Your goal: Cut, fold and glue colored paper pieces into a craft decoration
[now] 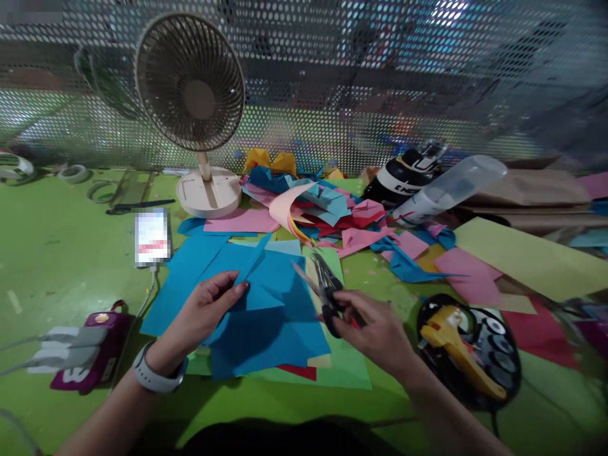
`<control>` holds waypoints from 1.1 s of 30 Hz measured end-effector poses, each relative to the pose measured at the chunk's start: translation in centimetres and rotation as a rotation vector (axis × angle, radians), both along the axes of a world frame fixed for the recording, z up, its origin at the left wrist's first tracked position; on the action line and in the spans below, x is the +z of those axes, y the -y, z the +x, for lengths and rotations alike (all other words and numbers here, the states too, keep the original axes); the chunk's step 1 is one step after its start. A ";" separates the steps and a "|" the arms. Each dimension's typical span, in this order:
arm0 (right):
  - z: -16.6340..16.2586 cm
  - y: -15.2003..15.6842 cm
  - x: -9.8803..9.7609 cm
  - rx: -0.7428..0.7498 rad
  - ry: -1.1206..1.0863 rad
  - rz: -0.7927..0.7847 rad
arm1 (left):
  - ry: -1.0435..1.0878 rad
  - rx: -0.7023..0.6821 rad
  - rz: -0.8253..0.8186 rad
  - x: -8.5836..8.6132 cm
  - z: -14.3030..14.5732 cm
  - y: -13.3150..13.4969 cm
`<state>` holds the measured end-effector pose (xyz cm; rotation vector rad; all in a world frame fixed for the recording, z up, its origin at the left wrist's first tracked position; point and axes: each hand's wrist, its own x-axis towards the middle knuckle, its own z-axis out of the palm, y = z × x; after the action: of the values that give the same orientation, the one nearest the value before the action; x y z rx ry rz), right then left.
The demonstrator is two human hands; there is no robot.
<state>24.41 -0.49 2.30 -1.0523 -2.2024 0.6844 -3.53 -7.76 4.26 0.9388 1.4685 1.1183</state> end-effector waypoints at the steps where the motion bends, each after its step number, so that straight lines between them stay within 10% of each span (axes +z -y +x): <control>1: 0.1 -0.1 -0.1 0.046 -0.051 -0.281 | -0.017 -0.005 0.006 -0.1 -0.1 -0.1; 4: 0.2 -0.2 -0.1 0.236 -0.124 -0.928 | -0.084 -0.034 0.035 -0.3 -0.4 -0.2; 7: 0.1 -0.1 0.1 0.327 -0.088 -1.166 | -0.137 -0.051 0.054 -0.6 -0.6 -0.3; 33: -1.7 1.0 0.4 0.306 -0.065 -1.265 | -0.285 -0.234 0.082 -1.7 0.0 0.1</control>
<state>22.68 -1.46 2.70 -1.1512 -1.7518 2.3594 -3.58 -7.85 2.57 1.3348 1.4990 0.9045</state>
